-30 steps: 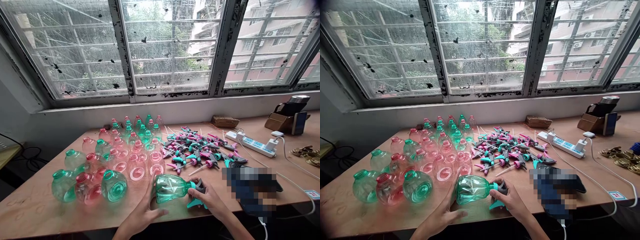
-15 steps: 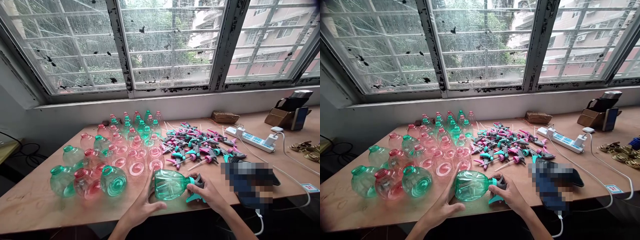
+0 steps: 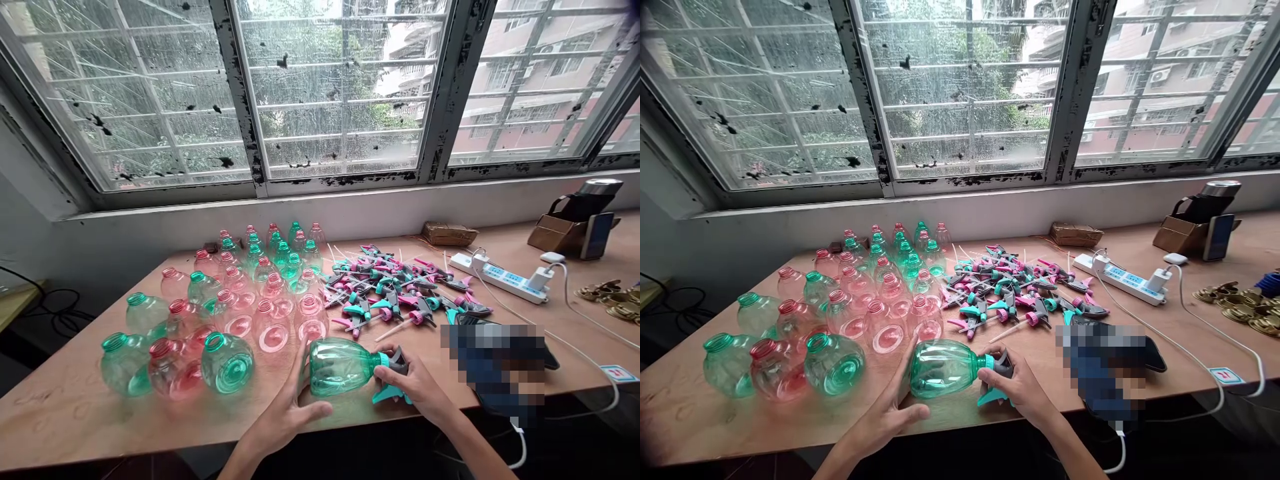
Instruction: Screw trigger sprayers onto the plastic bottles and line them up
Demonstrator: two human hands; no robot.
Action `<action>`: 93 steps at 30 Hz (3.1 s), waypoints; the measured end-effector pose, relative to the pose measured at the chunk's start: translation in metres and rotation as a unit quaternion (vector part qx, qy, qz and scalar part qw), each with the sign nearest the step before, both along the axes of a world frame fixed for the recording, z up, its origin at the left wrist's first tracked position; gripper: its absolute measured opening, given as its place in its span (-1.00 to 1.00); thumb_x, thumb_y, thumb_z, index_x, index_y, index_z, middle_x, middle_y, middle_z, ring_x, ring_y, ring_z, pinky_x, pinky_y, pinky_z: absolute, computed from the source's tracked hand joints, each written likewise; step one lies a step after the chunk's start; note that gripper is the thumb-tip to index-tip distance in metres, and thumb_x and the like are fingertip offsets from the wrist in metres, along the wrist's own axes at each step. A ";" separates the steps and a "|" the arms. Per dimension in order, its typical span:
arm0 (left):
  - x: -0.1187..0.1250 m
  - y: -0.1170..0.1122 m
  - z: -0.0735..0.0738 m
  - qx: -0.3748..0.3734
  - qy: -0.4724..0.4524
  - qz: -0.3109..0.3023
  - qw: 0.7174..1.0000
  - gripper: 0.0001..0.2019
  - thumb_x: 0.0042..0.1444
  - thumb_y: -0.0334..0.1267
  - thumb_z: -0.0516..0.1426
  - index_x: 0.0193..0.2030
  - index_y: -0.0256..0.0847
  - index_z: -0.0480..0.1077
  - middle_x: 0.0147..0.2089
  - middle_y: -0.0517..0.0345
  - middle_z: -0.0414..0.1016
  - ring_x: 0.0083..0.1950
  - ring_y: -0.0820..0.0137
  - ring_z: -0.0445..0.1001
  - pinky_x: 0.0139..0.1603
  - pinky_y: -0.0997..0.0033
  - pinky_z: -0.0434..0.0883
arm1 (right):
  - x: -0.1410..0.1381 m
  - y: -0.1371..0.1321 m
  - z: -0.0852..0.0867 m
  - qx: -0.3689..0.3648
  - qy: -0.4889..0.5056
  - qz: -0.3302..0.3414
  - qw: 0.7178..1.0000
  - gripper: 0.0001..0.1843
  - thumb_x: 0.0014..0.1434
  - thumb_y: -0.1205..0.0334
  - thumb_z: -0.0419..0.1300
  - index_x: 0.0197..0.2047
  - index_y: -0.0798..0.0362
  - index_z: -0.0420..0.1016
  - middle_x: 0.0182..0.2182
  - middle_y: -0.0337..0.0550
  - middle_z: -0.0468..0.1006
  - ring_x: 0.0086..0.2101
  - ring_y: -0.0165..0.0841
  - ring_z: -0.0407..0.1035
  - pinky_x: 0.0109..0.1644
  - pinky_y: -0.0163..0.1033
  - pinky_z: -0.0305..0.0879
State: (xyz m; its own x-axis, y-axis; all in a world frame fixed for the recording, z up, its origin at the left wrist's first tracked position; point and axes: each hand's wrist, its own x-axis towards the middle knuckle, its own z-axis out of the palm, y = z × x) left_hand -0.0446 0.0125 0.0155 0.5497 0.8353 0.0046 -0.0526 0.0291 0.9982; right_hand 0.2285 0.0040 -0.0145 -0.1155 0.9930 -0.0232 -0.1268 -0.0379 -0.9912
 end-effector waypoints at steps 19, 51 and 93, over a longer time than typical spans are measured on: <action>-0.002 0.001 -0.007 0.008 -0.003 0.002 1.000 0.00 0.22 -0.10 0.28 0.53 0.13 -0.37 0.54 0.03 0.09 0.52 0.09 0.10 0.51 0.04 0.09 | -0.004 -0.002 0.008 0.004 -0.003 0.018 1.000 -0.57 0.10 -0.04 0.42 -0.10 0.04 0.46 -0.52 -0.30 0.61 -0.45 -0.31 0.54 -0.48 -0.32 0.40; 0.000 -0.001 -0.002 0.065 0.021 -0.002 0.998 0.00 0.24 -0.18 0.26 0.52 0.23 -0.43 0.46 0.09 0.21 0.47 0.15 0.20 0.48 0.12 0.13 | -0.002 0.003 -0.003 -0.010 -0.023 0.000 1.000 -0.50 0.13 -0.12 0.37 -0.06 0.04 0.37 -0.50 -0.24 0.63 -0.44 -0.23 0.58 -0.65 -0.39 0.28; 0.000 -0.002 0.001 -0.009 -0.007 -0.004 1.000 0.02 0.19 -0.04 0.29 0.53 0.14 -0.38 0.59 0.11 -0.05 0.52 0.09 0.09 0.52 0.07 0.04 | -0.002 0.001 -0.003 0.003 -0.006 -0.011 1.000 -0.57 0.16 -0.07 0.36 -0.08 0.02 0.38 -0.49 -0.26 0.63 -0.45 -0.24 0.60 -0.64 -0.40 0.30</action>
State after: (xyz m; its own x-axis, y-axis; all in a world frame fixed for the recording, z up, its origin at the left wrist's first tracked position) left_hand -0.0445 0.0107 0.0162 0.5568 0.8307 -0.0037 -0.0657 0.0485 0.9967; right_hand 0.2267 0.0047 -0.0179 -0.0937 0.9954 -0.0192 -0.1159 -0.0301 -0.9928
